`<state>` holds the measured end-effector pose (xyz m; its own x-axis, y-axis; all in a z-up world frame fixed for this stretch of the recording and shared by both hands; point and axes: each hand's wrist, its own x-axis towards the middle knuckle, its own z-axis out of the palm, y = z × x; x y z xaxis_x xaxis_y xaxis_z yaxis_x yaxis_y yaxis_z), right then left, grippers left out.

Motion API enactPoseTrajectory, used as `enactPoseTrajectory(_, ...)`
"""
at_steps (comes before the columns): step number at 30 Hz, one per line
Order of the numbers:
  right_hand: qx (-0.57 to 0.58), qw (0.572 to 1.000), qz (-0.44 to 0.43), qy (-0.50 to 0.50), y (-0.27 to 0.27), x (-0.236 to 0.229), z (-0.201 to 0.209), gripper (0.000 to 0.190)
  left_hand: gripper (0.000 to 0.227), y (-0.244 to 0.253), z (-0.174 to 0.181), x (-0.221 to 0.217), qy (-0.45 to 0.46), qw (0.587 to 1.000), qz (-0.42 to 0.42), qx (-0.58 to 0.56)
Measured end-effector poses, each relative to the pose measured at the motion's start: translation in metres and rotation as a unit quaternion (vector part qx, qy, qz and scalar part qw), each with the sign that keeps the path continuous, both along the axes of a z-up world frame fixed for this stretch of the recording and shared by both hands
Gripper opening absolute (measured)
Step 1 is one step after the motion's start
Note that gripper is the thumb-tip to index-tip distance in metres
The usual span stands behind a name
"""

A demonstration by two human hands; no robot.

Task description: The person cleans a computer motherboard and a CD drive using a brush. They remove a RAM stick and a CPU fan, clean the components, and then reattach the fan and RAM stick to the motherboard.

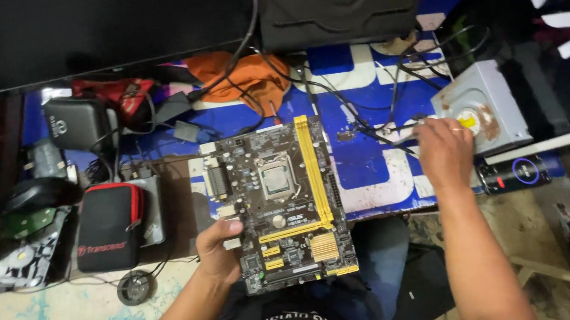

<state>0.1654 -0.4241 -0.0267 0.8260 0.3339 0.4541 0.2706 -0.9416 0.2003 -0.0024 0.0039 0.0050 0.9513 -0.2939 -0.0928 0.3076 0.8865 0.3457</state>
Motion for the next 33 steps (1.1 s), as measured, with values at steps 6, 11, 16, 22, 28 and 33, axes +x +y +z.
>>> enactPoseTrajectory(6,0.407,0.912,0.013,0.046,0.078,-0.052,0.101,0.025,0.052,-0.001,-0.005,-0.005,-0.012,0.995,0.022,0.093)
enactPoseTrajectory(11,0.603,0.782,0.037,0.153,0.153,-0.117,0.178,0.052,0.036,-0.003,-0.016,-0.012,-0.118,0.975,-0.007,0.188)
enactPoseTrajectory(16,0.498,0.856,0.098,0.094,0.168,-0.141,0.183,0.032,0.034,-0.004,-0.029,-0.023,-0.088,0.967,-0.022,0.240)
enactPoseTrajectory(22,0.343,0.928,0.117,0.081,0.180,-0.124,0.203,0.035,0.025,-0.001,-0.017,-0.022,-0.095,0.958,-0.041,0.267)
enactPoseTrajectory(28,0.357,0.922,0.065,0.139,0.188,-0.109,0.204,0.014,0.023,0.000,-0.012,-0.023,-0.073,0.965,-0.043,0.247)
enactPoseTrajectory(33,0.351,0.912,0.078,0.197,0.176,-0.133,0.186,0.038,0.050,0.002,0.012,-0.017,-0.077,0.994,-0.020,0.072)
